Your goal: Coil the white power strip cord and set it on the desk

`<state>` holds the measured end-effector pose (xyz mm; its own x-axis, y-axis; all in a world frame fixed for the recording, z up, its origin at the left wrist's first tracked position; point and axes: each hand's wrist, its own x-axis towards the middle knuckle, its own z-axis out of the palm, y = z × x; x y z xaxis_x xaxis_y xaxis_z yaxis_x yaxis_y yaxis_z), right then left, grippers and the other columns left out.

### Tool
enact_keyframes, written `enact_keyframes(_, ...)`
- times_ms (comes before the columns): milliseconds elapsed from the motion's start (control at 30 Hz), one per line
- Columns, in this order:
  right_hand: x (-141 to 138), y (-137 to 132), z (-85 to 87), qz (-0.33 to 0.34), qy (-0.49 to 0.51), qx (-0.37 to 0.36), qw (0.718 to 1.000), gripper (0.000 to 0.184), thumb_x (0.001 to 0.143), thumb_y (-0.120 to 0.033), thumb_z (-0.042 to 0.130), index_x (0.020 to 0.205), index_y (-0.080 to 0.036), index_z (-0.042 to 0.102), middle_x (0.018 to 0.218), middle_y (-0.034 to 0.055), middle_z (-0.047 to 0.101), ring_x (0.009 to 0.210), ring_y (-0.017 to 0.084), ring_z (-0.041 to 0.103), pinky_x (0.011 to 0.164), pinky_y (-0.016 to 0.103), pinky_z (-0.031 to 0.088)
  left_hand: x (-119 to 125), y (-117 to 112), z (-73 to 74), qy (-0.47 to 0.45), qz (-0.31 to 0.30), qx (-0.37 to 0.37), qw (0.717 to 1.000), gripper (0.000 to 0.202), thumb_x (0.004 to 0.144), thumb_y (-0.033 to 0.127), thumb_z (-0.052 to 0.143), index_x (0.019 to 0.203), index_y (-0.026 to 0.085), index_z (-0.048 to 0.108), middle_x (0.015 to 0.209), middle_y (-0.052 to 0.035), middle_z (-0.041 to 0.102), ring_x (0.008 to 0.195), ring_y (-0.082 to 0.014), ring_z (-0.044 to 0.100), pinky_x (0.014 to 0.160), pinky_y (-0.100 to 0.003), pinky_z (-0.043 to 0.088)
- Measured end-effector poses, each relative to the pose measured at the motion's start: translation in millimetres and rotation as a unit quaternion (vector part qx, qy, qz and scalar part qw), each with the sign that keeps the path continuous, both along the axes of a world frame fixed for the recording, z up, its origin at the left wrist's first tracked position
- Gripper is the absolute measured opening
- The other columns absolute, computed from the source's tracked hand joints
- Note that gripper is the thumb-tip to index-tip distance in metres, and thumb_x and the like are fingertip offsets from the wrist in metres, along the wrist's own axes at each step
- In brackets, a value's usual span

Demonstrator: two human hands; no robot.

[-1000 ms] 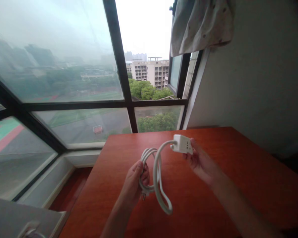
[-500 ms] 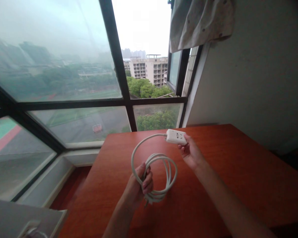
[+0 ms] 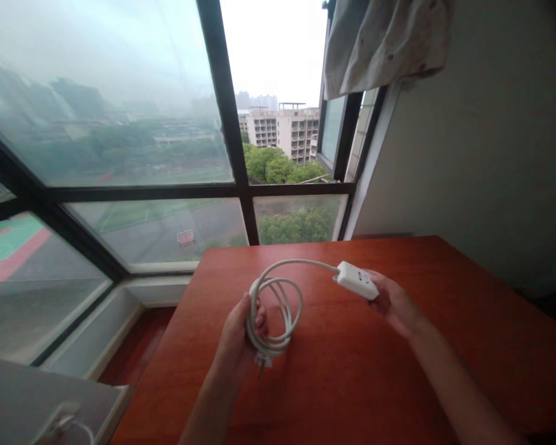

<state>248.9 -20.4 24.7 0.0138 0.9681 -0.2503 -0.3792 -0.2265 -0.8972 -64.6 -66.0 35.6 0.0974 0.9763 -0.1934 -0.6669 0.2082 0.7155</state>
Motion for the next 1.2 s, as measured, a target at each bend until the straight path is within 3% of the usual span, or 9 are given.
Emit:
enact_keyframes(100, -8, -12, -10.9, 0.060, -0.018, -0.023, 0.998, 0.028, 0.078, -0.032, 0.064, 0.102, -0.019, 0.063, 0.085, 0.0030, 0.067, 0.063, 0.011, 0.061, 0.047, 0.017, 0.043, 2, 0, 4.3, -0.012, -0.014, 0.005, 1.000, 0.027, 0.087, 0.038, 0.058, 0.076, 0.015, 0.051, 0.052, 0.0068, 0.044, 0.038, -0.0036, 0.035, 0.040, -0.016, 0.028)
enact_keyframes(300, -48, -11, -31.9, 0.072, -0.027, -0.027, 0.997, 0.034, 0.075, -0.038, 0.066, 0.104, -0.022, 0.060, 0.089, 0.0022, 0.067, 0.068, 0.012, 0.061, 0.051, 0.018, 0.043, 7, -3, 2.2, -0.135, -0.088, 0.000, 0.987, 0.014, 0.087, 0.023, 0.058, 0.078, 0.013, 0.053, 0.048, 0.0102, 0.033, 0.034, -0.0007, 0.029, 0.038, -0.014, 0.022)
enact_keyframes(467, -67, 2, -48.0, 0.035, -0.173, 0.031, 0.984, 0.037, 0.074, -0.043, 0.063, 0.102, -0.019, 0.061, 0.090, 0.0031, 0.067, 0.073, 0.016, 0.059, 0.055, 0.022, 0.045, 6, -6, -0.5, -0.228, -0.090, -0.029, 0.969, 0.012, 0.091, 0.017, 0.052, 0.080, 0.012, 0.052, 0.049, 0.0103, 0.032, 0.034, -0.0003, 0.034, 0.039, -0.014, 0.023)
enact_keyframes(600, -69, 11, -59.9, -0.024, -0.363, 0.125, 0.923, 0.031, 0.077, -0.039, 0.060, 0.102, -0.021, 0.062, 0.094, 0.0039, 0.068, 0.082, 0.020, 0.060, 0.072, 0.030, 0.047, 6, -4, -7.1, -0.242, -0.061, -0.067, 0.966, 0.017, 0.093, 0.012, 0.042, 0.078, 0.013, 0.050, 0.050, 0.0091, 0.034, 0.035, -0.0015, 0.038, 0.041, -0.015, 0.026)
enact_keyframes(767, -73, 12, -70.3, 0.002, -0.513, 0.169, 0.842, 0.030, 0.084, -0.033, 0.052, 0.109, -0.019, 0.059, 0.105, 0.0104, 0.065, 0.098, 0.025, 0.059, 0.086, 0.036, 0.044, 4, -3, -18.9, -0.247, -0.042, -0.088, 0.964, 0.022, 0.096, 0.015, 0.037, 0.077, 0.013, 0.048, 0.050, 0.0085, 0.035, 0.036, -0.0024, 0.037, 0.042, -0.016, 0.029)
enact_keyframes(967, -86, 3, -49.1, -0.051, -0.604, 0.235, 0.760, 0.030, 0.084, -0.026, 0.052, 0.111, -0.015, 0.059, 0.113, 0.0157, 0.059, 0.108, 0.029, 0.052, 0.094, 0.041, 0.040, -2, -6, -25.1, -0.203, -0.032, -0.104, 0.973, 0.025, 0.097, 0.021, 0.037, 0.074, 0.015, 0.046, 0.051, 0.0072, 0.037, 0.041, -0.0057, 0.042, 0.045, -0.017, 0.038)
enact_keyframes(1067, -104, -17, -25.3, -0.072, -0.568, 0.315, 0.757, 0.022, 0.089, -0.023, 0.045, 0.102, -0.018, 0.061, 0.103, 0.0126, 0.062, 0.100, 0.025, 0.055, 0.089, 0.037, 0.041, -2, -7, -22.7, -0.168, -0.022, -0.117, 0.979, 0.024, 0.096, 0.021, 0.040, 0.073, 0.016, 0.046, 0.052, 0.0055, 0.041, 0.047, -0.0077, 0.048, 0.048, -0.017, 0.043)
enact_keyframes(1133, -120, -34, -12.9, 0.027, -0.540, 0.367, 0.757, 0.021, 0.092, -0.024, 0.041, 0.094, -0.020, 0.062, 0.092, 0.0092, 0.064, 0.089, 0.021, 0.058, 0.081, 0.031, 0.042, -2, -8, -20.5, -0.137, -0.021, -0.129, 0.982, 0.022, 0.094, 0.020, 0.043, 0.073, 0.016, 0.048, 0.054, 0.0043, 0.045, 0.051, -0.0092, 0.053, 0.052, -0.018, 0.048)
enact_keyframes(1200, -135, -50, -6.7, 0.161, -0.542, 0.379, 0.732, 0.021, 0.092, -0.027, 0.045, 0.087, -0.020, 0.063, 0.084, 0.0064, 0.066, 0.081, 0.019, 0.059, 0.074, 0.029, 0.041, -3, -8, -19.7, -0.102, -0.015, -0.141, 0.985, 0.020, 0.093, 0.019, 0.046, 0.074, 0.015, 0.049, 0.056, 0.0027, 0.050, 0.056, -0.0107, 0.057, 0.056, -0.021, 0.051)
